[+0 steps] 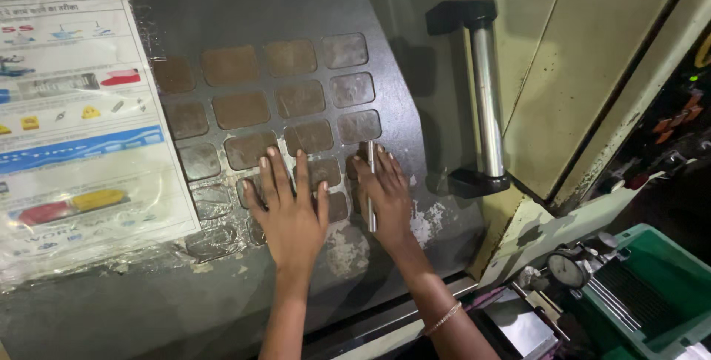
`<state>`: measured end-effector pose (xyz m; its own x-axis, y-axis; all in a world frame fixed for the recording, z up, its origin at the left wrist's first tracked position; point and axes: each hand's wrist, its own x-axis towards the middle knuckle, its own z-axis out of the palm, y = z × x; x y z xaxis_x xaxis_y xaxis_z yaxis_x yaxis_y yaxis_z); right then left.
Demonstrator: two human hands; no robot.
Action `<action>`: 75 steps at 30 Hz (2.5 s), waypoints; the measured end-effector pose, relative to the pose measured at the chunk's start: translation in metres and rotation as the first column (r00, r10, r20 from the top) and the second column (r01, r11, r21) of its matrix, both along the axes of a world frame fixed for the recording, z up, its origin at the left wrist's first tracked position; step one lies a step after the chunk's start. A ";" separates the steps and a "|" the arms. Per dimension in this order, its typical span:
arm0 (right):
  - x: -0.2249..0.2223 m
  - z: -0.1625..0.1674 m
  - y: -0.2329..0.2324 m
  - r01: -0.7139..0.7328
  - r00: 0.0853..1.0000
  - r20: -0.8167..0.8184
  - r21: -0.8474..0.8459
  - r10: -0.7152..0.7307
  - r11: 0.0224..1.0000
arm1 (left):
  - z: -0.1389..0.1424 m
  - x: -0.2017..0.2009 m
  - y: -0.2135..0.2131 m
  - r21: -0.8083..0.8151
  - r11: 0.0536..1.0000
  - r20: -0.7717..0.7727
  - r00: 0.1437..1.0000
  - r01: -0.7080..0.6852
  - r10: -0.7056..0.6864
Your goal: The person repeatedly measures cylindrical metal rods using a dial caliper. They open a machine door, insert a rod into the machine, close the door, then measure the rod with the caliper and place it into a green tray. This cycle is repeated multiple times.
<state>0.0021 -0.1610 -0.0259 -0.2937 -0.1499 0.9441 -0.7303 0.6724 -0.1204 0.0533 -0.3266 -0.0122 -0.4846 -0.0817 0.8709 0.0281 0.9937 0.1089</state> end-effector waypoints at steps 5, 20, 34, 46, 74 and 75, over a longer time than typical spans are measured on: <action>-0.007 -0.004 0.000 0.010 1.000 -0.025 0.013 -0.010 1.000 | 0.000 -0.001 -0.001 0.000 1.000 -0.018 1.000 0.006 -0.006; 0.000 0.006 -0.006 0.044 0.998 -0.036 0.027 -0.043 0.999 | -0.001 -0.001 0.000 0.023 0.998 -0.018 0.999 0.052 -0.051; -0.003 0.000 -0.005 0.051 0.998 -0.030 -0.001 -0.051 0.999 | -0.001 -0.003 0.000 0.015 1.000 0.004 1.000 0.002 -0.002; -0.001 0.000 -0.003 0.016 1.000 -0.008 0.004 -0.015 1.000 | -0.001 -0.002 0.000 0.006 1.000 0.010 1.000 -0.004 0.004; -0.006 -0.005 -0.002 0.025 0.999 -0.022 -0.008 -0.025 1.000 | -0.002 -0.002 0.001 0.002 1.000 -0.001 1.000 -0.007 0.007; -0.007 -0.005 -0.001 0.021 0.999 -0.027 -0.008 -0.021 1.000 | -0.002 -0.002 0.001 0.001 1.000 0.001 1.000 -0.007 0.007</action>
<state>-0.0046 -0.1625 -0.0310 -0.2715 -0.1369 0.9527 -0.7188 0.6870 -0.1061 0.0512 -0.3257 -0.0144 -0.4845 -0.0864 0.8705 0.0208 0.9937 0.1102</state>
